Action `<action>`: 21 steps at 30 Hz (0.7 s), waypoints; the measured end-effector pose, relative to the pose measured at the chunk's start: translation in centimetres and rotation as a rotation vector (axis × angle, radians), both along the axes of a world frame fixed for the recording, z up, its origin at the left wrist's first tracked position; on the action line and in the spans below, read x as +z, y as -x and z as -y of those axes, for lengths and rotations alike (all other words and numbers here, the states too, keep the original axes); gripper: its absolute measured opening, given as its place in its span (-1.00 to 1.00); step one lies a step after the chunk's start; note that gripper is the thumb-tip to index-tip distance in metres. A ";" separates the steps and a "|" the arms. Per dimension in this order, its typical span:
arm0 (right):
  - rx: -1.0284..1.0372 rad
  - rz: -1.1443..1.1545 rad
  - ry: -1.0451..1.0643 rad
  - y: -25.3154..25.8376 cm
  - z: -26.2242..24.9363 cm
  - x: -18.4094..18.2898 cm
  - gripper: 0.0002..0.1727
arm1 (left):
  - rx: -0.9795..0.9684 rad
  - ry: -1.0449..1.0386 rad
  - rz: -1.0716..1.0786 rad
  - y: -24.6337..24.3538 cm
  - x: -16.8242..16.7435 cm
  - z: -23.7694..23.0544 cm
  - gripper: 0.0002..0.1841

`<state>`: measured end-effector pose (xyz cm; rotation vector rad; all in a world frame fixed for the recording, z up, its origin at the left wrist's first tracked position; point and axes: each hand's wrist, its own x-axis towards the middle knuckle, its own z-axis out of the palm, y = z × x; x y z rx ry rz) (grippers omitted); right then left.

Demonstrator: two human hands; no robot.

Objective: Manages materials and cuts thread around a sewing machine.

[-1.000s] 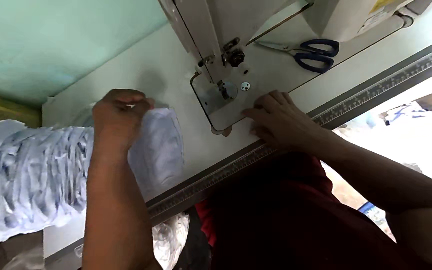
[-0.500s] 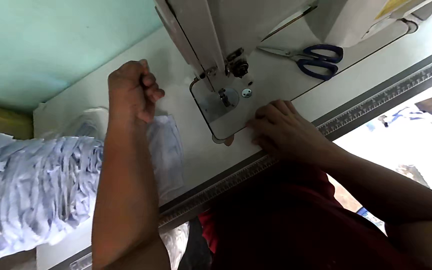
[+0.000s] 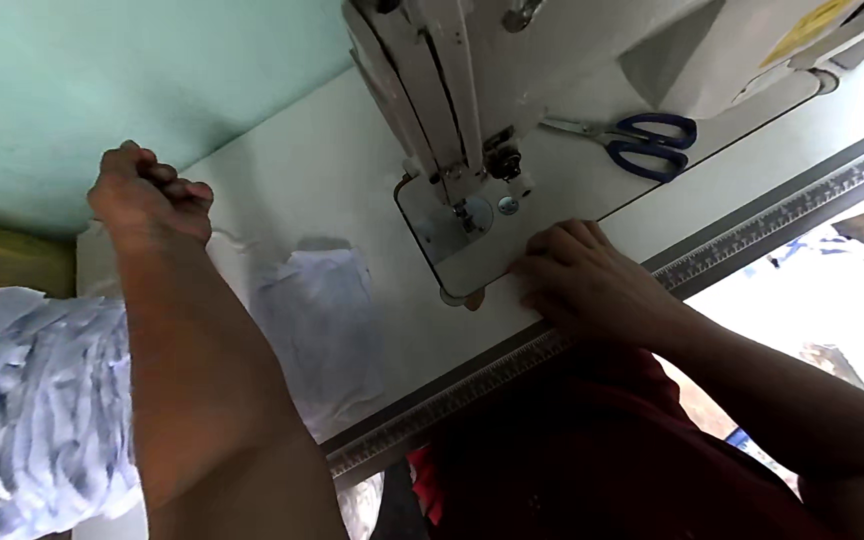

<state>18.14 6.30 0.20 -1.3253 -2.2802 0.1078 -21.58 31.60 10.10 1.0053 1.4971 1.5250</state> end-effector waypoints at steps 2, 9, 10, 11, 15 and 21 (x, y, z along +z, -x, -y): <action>-0.004 0.000 0.000 0.0 0.0 0.0 -0.60 | 0.006 -0.019 0.032 0.4 0.1 -0.6 -0.76; -0.033 0.015 -0.015 0.4 0.2 0.0 -0.61 | -0.011 0.090 -0.242 1.3 1.0 -1.3 -0.86; -0.027 -0.006 -0.014 0.3 0.2 0.0 -0.61 | -0.083 0.156 -0.471 1.0 1.2 -0.8 -0.75; -0.013 -0.048 -0.009 0.2 0.1 0.0 -0.61 | -0.160 0.199 -0.719 0.5 1.5 -0.2 -0.62; -0.066 -0.210 0.065 -3.2 -1.7 1.6 -0.61 | -0.431 0.056 -1.281 -4.1 2.9 3.0 -0.58; -0.705 0.047 0.297 -9.9 -5.9 4.5 -0.60 | -1.042 -0.137 -1.283 -9.5 -1.6 6.1 -0.63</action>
